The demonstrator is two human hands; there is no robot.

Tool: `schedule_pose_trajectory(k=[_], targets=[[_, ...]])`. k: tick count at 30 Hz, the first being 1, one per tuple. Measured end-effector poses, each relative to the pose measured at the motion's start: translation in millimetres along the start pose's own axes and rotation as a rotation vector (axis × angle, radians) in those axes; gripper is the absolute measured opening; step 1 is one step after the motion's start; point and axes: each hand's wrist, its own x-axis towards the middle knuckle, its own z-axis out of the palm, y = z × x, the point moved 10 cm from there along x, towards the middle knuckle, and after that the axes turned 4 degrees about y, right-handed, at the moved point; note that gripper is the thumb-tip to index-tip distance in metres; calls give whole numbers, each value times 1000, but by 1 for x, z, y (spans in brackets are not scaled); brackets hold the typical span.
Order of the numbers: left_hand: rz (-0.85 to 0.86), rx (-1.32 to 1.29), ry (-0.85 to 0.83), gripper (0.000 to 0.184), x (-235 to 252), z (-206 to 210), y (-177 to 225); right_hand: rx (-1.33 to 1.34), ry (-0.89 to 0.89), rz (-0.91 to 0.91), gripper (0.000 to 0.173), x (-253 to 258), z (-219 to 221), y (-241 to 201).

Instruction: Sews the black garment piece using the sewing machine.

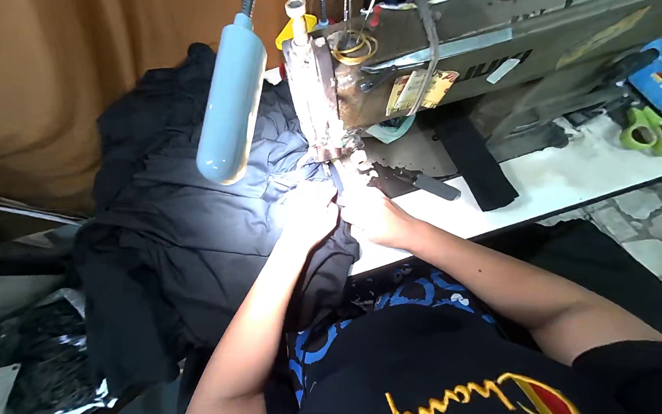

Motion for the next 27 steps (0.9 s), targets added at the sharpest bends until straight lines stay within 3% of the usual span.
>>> schedule_pose_trajectory(k=[5,10,12,20,27], targets=[[18,-4,38,34,-8,6,-3,61,-56,31,12,12,-5,5],[-31,7,18,39,-9,12,-4,-32,-332,399,28,41,8,54],[-43,20,13,39,-7,12,-4,-123,-387,450,30,45,12,61],[-82,43,8,41,-1,16,-11,-139,-295,452,34,46,16,80],[-124,80,21,43,-1,17,-13,-130,-362,587,40,45,22,98]])
